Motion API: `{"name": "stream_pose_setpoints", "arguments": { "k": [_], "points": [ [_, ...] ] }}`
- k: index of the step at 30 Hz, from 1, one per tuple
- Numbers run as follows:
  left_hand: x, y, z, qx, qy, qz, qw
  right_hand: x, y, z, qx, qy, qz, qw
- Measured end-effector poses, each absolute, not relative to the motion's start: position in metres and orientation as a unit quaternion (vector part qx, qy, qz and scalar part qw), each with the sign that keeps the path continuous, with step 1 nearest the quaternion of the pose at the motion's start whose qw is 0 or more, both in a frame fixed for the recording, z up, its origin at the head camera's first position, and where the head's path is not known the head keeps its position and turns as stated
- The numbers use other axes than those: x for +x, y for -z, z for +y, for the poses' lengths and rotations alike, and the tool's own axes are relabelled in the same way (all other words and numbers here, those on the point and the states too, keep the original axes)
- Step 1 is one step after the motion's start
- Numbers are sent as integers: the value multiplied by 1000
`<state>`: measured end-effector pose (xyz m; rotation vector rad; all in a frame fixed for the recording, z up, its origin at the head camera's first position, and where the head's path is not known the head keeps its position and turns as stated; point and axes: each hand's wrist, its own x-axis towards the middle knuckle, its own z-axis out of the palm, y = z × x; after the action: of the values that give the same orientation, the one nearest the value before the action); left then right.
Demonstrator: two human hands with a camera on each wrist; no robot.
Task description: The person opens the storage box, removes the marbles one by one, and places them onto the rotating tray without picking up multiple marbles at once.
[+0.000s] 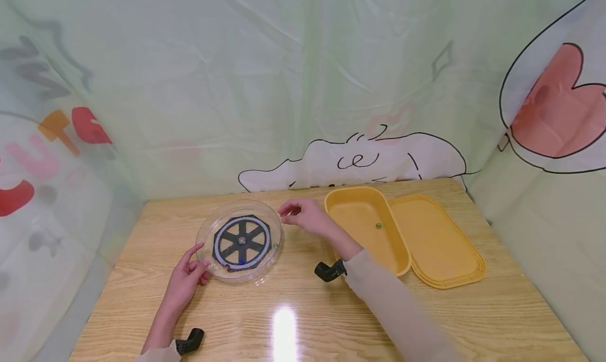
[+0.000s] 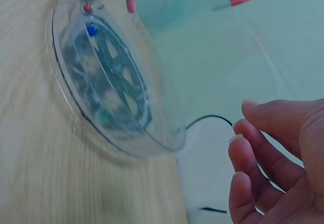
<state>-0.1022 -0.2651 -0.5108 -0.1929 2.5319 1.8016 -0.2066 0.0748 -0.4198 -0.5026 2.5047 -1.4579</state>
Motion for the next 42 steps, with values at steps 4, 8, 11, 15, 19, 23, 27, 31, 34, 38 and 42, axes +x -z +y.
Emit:
{"name": "stream_pose_setpoints", "arguments": {
  "k": [4, 8, 11, 15, 19, 23, 27, 31, 34, 38, 42],
  "points": [
    [-102, 511, -266, -65, -582, 811, 15, -211, 417, 95, -153, 491, 852, 95],
    [-102, 511, -266, -67, -582, 811, 19, -212, 419, 116, -148, 491, 854, 85],
    [-103, 511, -266, -68, -582, 810, 21, -211, 423, 131, -155, 481, 859, 79],
    [-103, 509, -265, -76, -585, 807, 30, -209, 428, 150, -161, 466, 867, 68],
    [-100, 500, -261, -79, -583, 808, 35, -209, 433, 167, -162, 454, 874, 57],
    [-102, 510, -265, -70, -576, 814, 23, -213, 442, 182, -174, 438, 880, 58],
    [-105, 517, -268, -68, -572, 817, 16, -219, 450, 193, -193, 424, 880, 93],
    [-105, 517, -270, -66, -573, 817, 15, -222, 453, 198, -205, 411, 874, 161],
    [-105, 517, -271, -68, -572, 817, 15, -223, 455, 200, -217, 394, 869, 205],
    [-106, 517, -270, -70, -576, 814, 15, -223, 458, 202, -233, 376, 864, 242],
    [-105, 516, -269, -66, -584, 809, 14, -224, 462, 200, -234, 373, 862, 252]
  ]
}}
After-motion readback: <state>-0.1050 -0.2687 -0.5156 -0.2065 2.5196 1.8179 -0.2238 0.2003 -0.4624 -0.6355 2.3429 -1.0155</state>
